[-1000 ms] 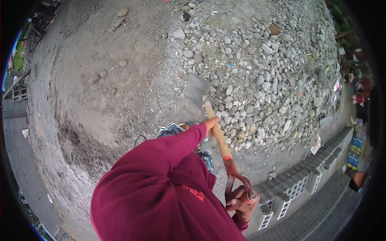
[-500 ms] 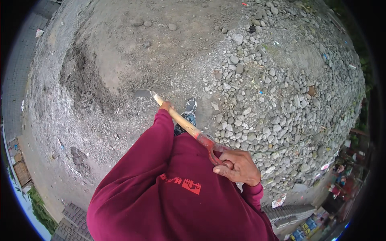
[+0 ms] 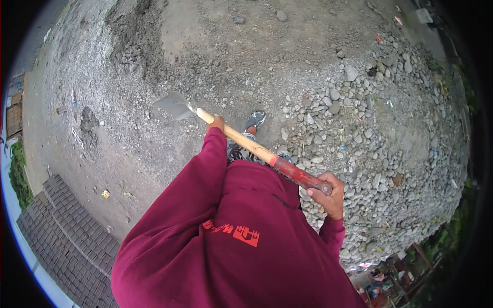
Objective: The person shovels gravel and dirt from a large pile into a smaller one using a shovel.
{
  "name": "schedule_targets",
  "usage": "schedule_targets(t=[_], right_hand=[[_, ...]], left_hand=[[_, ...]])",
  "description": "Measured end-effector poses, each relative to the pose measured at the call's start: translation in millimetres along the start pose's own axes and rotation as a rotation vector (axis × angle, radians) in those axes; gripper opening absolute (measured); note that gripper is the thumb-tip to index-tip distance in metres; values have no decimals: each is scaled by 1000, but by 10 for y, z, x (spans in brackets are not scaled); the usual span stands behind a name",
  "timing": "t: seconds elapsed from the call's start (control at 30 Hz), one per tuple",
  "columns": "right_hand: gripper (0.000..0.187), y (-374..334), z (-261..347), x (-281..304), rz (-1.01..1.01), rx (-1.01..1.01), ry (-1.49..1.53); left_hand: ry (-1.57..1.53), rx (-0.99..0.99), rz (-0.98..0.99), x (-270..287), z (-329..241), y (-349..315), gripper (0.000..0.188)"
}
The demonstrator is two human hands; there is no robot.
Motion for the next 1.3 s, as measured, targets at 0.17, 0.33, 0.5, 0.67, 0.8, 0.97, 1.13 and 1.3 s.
schedule_targets(t=[0.17, 0.33, 0.5, 0.67, 0.8, 0.97, 1.13, 1.3], right_hand=[[29, -382, -925, 186, -235, -44, 603], [40, -654, -1021, -146, -293, -98, 801], [40, -1117, -1252, -255, -397, -173, 1071], [45, -2034, -1930, 88, -728, -217, 881], [45, -2627, -2206, -216, -949, -396, 840], [46, -3220, -2033, -940, -1232, -578, 815], [53, -3357, -1296, -1198, -1418, -689, 824], [43, -2830, -1373, -1557, -1411, -624, 1021]], left_hand=[[-350, -167, 100, 201, -111, -724, 40], [-536, -261, 410, 368, -113, -938, 30], [-472, -188, 536, 171, 239, -1096, 26], [-321, -57, 704, -250, 990, -1667, 27], [-171, 44, 596, -706, 925, -1060, 29], [256, 151, 486, -1241, 1906, -634, 14], [444, 385, 480, -1211, 2938, -442, 15], [545, 478, 475, -946, 2970, -474, 18]])
Point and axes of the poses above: each hand's wrist, its own y-axis towards the middle knuckle, its own x-axis out of the back of the hand, z = x × y, the point moved 2 cm from there along y, towards the middle knuckle, and after that the axes turned 11 degrees about x, right-handed, at the moved point
